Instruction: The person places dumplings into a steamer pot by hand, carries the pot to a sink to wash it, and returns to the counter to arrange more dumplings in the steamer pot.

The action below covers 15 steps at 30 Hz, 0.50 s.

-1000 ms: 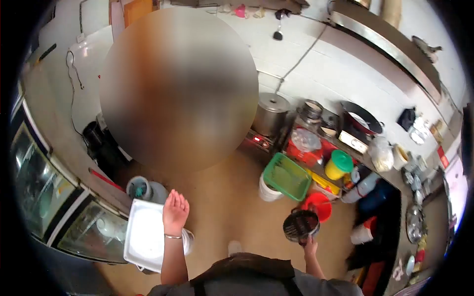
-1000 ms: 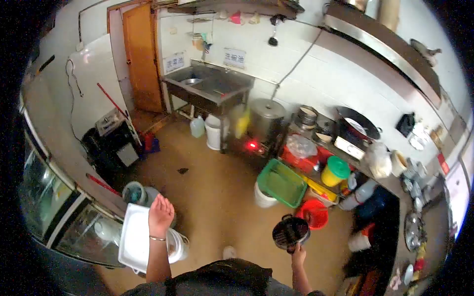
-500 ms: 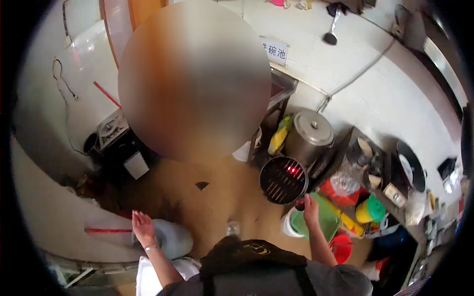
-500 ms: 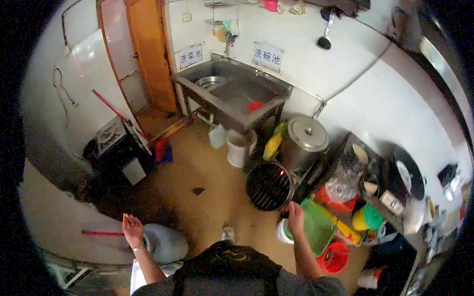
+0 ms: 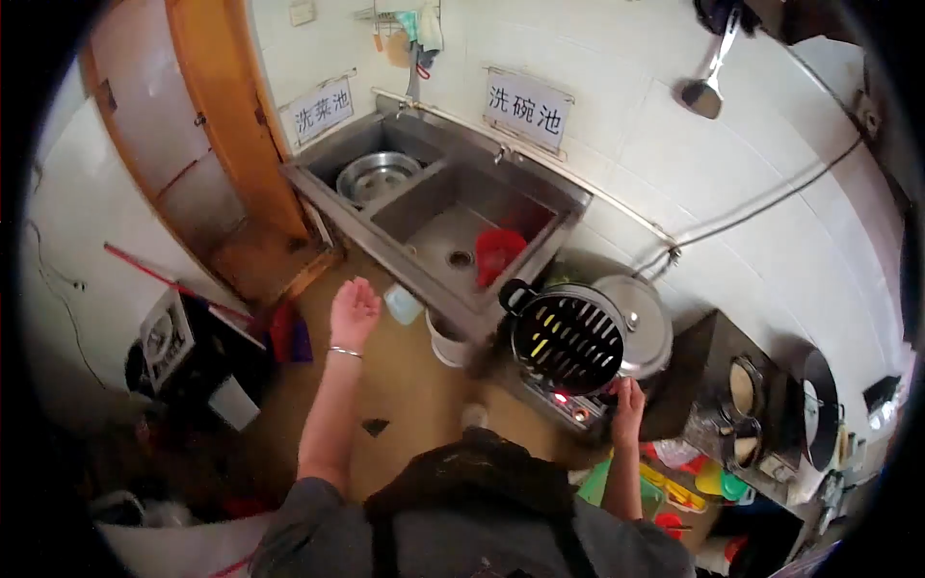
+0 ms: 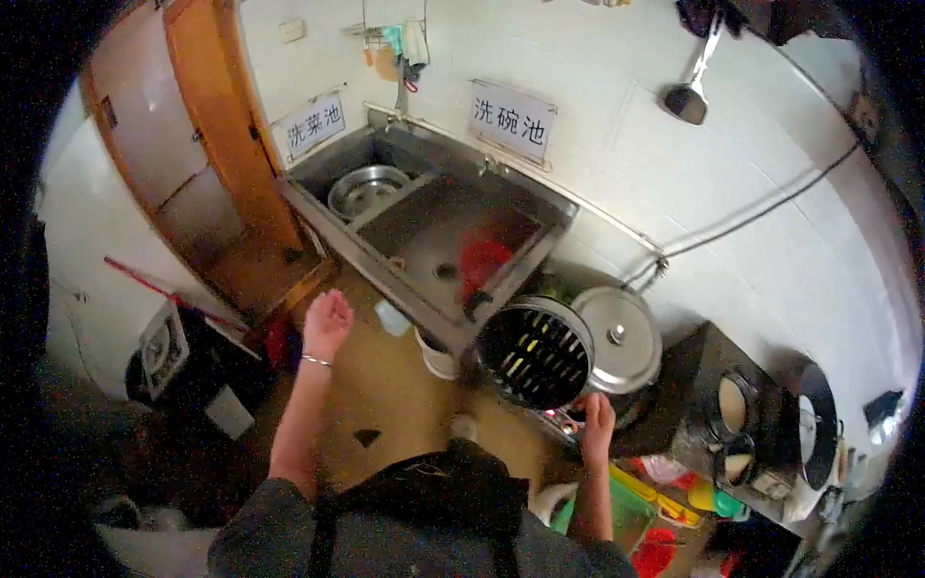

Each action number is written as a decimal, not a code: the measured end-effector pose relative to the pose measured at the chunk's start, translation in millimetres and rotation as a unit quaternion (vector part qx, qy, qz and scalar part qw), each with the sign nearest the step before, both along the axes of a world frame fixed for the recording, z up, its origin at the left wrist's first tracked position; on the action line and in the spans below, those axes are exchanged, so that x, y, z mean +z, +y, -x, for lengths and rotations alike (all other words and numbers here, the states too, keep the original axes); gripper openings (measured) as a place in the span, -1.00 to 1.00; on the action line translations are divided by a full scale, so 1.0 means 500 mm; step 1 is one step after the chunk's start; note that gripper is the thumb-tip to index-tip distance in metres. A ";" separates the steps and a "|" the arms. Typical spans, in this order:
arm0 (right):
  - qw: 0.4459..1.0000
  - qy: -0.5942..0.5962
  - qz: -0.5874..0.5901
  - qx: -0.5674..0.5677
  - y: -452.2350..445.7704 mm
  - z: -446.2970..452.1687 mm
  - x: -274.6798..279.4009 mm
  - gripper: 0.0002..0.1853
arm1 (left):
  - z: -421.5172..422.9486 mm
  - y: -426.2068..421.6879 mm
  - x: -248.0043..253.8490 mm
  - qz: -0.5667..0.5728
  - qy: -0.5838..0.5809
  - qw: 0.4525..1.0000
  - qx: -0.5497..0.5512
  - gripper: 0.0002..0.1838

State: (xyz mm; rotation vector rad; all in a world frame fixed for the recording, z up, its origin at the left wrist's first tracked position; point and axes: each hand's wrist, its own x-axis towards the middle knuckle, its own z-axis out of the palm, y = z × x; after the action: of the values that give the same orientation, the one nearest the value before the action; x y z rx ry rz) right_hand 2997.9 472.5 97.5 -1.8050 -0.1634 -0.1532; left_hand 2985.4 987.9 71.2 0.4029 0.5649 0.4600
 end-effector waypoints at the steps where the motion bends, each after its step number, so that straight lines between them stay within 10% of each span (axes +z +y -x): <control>1: 0.999 0.006 -0.034 0.010 0.024 -0.059 -0.005 -0.60 | -0.080 0.021 -0.018 0.029 0.050 0.998 -0.009 -0.65; 15: 0.967 0.037 -0.013 -0.251 0.388 -0.508 -0.006 -0.57 | -1.216 0.123 -0.225 -0.116 0.245 0.929 -0.253 -0.24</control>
State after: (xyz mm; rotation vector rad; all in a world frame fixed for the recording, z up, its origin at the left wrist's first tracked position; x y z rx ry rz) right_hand 3251.8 666.6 94.3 -1.7915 0.3529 -0.4442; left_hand 3593.3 1049.3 -41.3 0.8791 0.8602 -0.0854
